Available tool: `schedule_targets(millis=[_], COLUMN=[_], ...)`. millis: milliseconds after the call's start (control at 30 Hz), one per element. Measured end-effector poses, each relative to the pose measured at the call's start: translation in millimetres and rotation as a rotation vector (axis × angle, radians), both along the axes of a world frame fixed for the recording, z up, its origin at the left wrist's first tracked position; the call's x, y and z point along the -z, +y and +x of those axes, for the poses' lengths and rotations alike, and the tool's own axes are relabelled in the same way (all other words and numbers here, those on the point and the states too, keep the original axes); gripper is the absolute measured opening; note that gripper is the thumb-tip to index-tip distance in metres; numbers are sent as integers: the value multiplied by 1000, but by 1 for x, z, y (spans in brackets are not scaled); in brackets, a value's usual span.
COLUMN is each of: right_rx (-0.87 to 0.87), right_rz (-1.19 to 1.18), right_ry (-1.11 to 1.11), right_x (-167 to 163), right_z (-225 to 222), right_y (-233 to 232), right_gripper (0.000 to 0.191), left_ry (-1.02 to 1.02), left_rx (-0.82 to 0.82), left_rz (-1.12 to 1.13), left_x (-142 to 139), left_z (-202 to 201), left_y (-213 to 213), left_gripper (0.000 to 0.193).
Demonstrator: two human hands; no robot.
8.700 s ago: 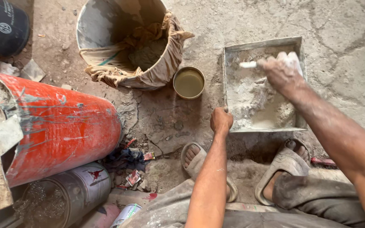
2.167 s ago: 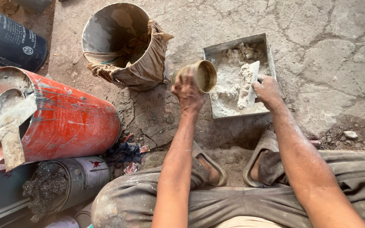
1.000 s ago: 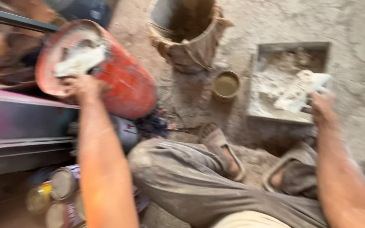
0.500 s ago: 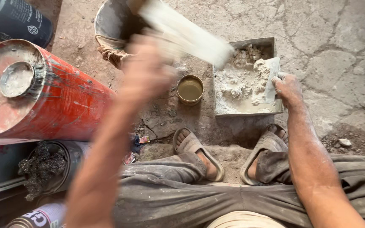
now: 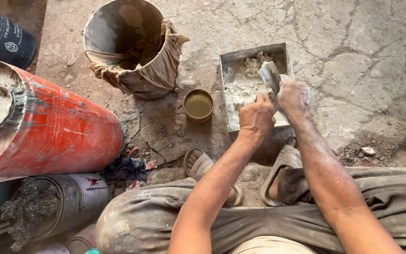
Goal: The person sits on the ground and mixes putty in a square metal box. They add water from a small can to the powder, stir and fold the mixture with a trowel until it forms a paste, then scoop the mixed putty into a bucket.
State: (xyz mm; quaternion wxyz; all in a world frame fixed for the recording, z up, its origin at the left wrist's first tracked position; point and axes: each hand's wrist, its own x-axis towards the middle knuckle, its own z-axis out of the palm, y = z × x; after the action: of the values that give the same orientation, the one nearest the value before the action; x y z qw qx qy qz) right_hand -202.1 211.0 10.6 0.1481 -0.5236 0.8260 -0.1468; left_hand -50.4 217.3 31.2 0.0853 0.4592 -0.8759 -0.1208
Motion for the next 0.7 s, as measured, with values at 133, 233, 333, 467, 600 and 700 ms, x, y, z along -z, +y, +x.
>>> schedule_targets(millis=[133, 233, 333, 467, 600, 700], right_rx=[-26, -114, -169, -198, -264, -303], right_rz=[-61, -222, -294, -172, -24, 13], right_ry=[-41, 78, 15, 0, 74, 138], right_x=[-7, -18, -28, -32, -24, -17], right_z=[20, 34, 41, 46, 47, 47], right_y=[2, 3, 4, 2, -1, -3], right_gripper=[23, 21, 25, 17, 15, 16], left_ry=[22, 26, 33, 49, 53, 55], left_rx=[-38, -115, -140, -176, -196, -202], left_rz=[0, -19, -25, -63, -25, 5], left_x=[-10, -14, -8, 7, 18, 24], left_z=[-2, -4, -6, -2, 1, 3], left_y=[-3, -3, -3, -5, -8, -9], left_gripper=[25, 20, 22, 18, 15, 16])
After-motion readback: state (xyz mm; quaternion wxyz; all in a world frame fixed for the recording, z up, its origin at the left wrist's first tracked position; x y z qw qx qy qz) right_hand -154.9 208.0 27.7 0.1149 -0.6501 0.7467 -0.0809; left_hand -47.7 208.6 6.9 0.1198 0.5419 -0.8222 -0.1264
